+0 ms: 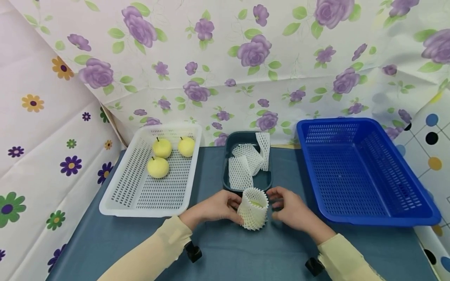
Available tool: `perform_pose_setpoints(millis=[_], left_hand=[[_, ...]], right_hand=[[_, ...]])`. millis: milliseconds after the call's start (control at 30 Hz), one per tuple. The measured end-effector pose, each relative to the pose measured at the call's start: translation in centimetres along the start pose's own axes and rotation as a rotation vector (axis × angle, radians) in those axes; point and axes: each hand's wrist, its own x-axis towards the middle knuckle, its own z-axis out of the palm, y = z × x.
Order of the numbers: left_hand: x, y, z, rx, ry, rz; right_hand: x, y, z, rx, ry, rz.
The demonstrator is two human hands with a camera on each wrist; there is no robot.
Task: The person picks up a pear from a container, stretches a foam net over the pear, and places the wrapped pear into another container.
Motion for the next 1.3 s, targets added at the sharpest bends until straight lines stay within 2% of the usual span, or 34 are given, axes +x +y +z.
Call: perform_pose_setpoints(millis=[133,233,400,567,700,833,933,1067,1167,1300], left_hand=[[0.0,0.0,-0.1,-0.006,0.0,0.009],[0.0,0.0,-0.1,-0.013,-0.002,0.012],[0.0,-0.2,-0.1,-0.04,-0.021,0.014],[-0.1,-0.2,-0.1,-0.149,-0.04,-0.02],[-0.5,0.5,-0.4,-0.211,-0.051,-0.018],[-1.3,2.5,-1.5,-0.224,-0.031,0.021],[-1.9,4.4,-2.9,-0.266,0.011,0.072],[-2.2,6.3,-4.2,-0.321,0.106,0.151],[-1.9,7.2,-4.6,-0.331,0.172,0.201],[-1.6,8.0,-4.7,-0.4,0.208,0.253]], right_hand=[[-0.3,-0.9,0.1,-0.021,-0.121,-0.083],[-0.3,-0.9,1.1,-0.016,-0.163,-0.084],[-0.2,-0.4,3.0,-0.059,-0.098,-0.045],[0.0,-0.2,3.8,-0.035,-0.053,-0.076],[-0.3,-0.7,3.5,0.034,-0.042,-0.104],[-0.8,-2.4,1.9,0.103,-0.006,-0.136],[-0.7,-4.3,0.5,0.181,0.044,-0.133],[0.2,-5.9,-0.9,0.344,0.088,-0.113],[1.0,-7.0,-1.6,0.488,0.085,-0.109],[1.5,-8.6,-2.2,0.653,0.082,-0.118]])
